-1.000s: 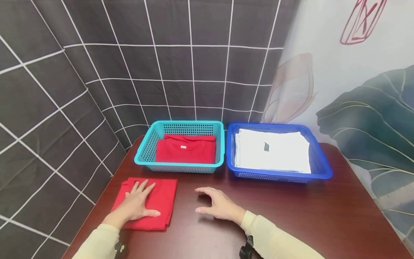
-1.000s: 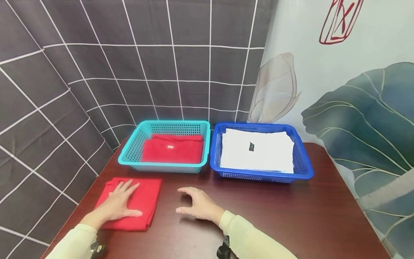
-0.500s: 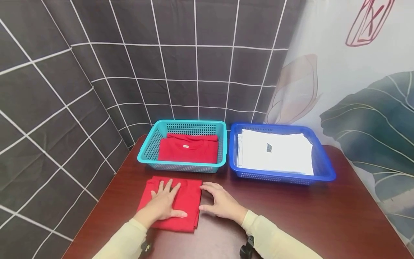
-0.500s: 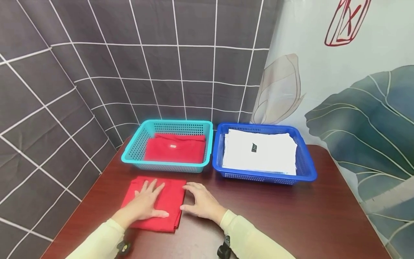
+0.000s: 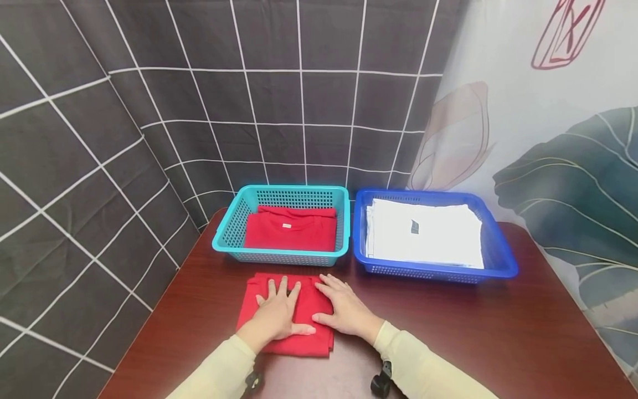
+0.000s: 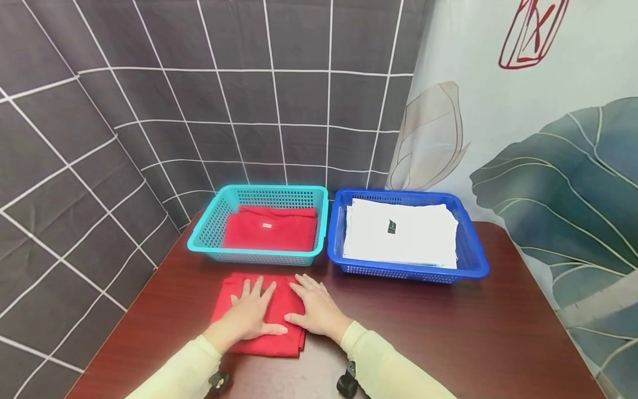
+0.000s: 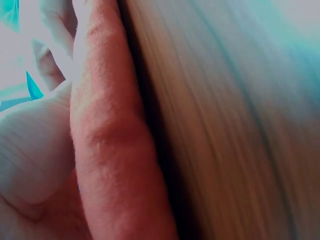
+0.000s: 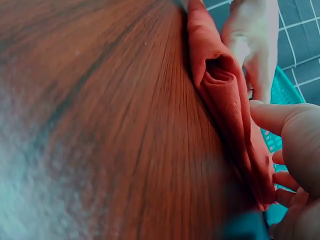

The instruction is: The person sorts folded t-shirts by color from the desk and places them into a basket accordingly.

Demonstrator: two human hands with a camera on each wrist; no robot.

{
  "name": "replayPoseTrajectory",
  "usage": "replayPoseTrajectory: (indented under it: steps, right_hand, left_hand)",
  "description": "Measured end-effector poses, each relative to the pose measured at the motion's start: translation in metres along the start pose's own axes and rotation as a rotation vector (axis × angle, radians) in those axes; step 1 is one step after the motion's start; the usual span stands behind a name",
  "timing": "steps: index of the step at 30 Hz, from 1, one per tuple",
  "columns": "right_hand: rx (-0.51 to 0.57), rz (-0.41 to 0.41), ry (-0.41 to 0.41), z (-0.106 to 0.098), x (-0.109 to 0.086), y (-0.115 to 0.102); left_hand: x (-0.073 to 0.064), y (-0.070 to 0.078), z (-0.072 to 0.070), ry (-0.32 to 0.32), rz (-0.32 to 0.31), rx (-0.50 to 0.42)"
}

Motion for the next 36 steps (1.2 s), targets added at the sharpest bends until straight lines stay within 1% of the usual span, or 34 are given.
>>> replayPoseTrajectory:
  steps: [4, 7, 13, 18, 21, 25, 27, 30, 31, 33, 36]
  right_hand:
    - [-0.028, 0.017, -0.022, 0.002, -0.002, 0.006]
    - [-0.040, 0.028, -0.031, 0.001, -0.004, 0.010]
    - [-0.083, 0.042, -0.061, 0.003, -0.008, 0.015]
    - [-0.106, 0.040, -0.065, 0.004, -0.008, 0.015]
    - [-0.104, 0.038, -0.058, 0.004, -0.007, 0.013]
    - [-0.099, 0.042, -0.036, 0.003, -0.005, 0.013]
    - [-0.090, 0.052, -0.025, 0.001, -0.006, 0.014]
    - [-0.053, 0.080, -0.011, -0.003, -0.011, 0.013]
    - [-0.038, 0.095, -0.007, -0.005, -0.014, 0.014]
    - [0.011, 0.123, 0.008, -0.011, -0.020, 0.014]
    - [0.071, 0.172, 0.026, -0.022, -0.029, 0.019]
  left_hand:
    - [0.003, 0.013, 0.002, 0.019, 0.006, 0.008]
    - [0.004, 0.020, 0.002, 0.040, 0.009, 0.014]
    - [0.004, 0.023, 0.003, 0.052, 0.007, 0.027]
    - [0.003, 0.023, 0.003, 0.056, 0.010, 0.006]
    - [0.002, 0.021, 0.002, 0.065, 0.006, -0.008]
    - [0.000, 0.019, 0.001, 0.078, 0.022, -0.020]
    - [-0.004, 0.016, 0.002, 0.069, 0.033, -0.040]
    - [-0.016, 0.010, -0.001, 0.052, 0.066, -0.104]
    - [-0.020, 0.007, -0.003, 0.048, 0.075, -0.135]
    - [-0.028, 0.000, -0.011, 0.063, 0.095, -0.186]
    - [-0.037, -0.016, -0.026, 0.125, 0.089, -0.245]
Point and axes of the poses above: each hand's wrist, its own x-axis towards the middle knuckle, its own z-axis out of the palm, y = z × x, the point moved 10 cm from there along x, towards the middle knuckle, and after that the axes turned 2 degrees about y, right-handed, at the moved point
